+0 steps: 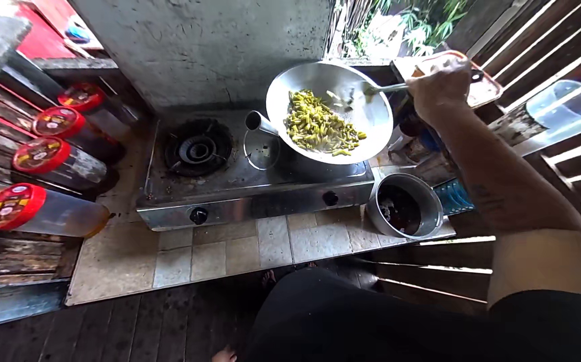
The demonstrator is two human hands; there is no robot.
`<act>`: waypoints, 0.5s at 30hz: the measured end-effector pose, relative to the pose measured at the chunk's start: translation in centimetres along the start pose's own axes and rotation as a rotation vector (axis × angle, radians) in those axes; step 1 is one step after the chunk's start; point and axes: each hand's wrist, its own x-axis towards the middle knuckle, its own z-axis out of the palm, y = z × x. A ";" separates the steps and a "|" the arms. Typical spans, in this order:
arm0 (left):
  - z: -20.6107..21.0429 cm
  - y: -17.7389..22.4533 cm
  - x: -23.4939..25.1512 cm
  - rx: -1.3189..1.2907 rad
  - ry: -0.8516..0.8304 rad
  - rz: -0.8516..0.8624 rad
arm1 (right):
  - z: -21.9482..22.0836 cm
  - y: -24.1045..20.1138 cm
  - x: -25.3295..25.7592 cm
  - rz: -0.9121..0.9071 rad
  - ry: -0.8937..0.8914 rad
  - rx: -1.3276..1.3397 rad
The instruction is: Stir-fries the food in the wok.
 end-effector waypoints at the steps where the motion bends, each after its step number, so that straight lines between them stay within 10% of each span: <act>1: 0.1 0.4 -0.6 -0.012 0.006 -0.001 | -1.1 0.0 -0.3 0.095 -0.138 -0.051; 7: 1.4 -1.6 2.8 -0.071 0.000 0.003 | 1.5 0.2 1.7 0.063 -0.521 0.178; 15: 1.0 -2.9 2.6 -0.120 -0.017 -0.009 | 3.7 -5.5 -1.3 -0.142 0.032 0.263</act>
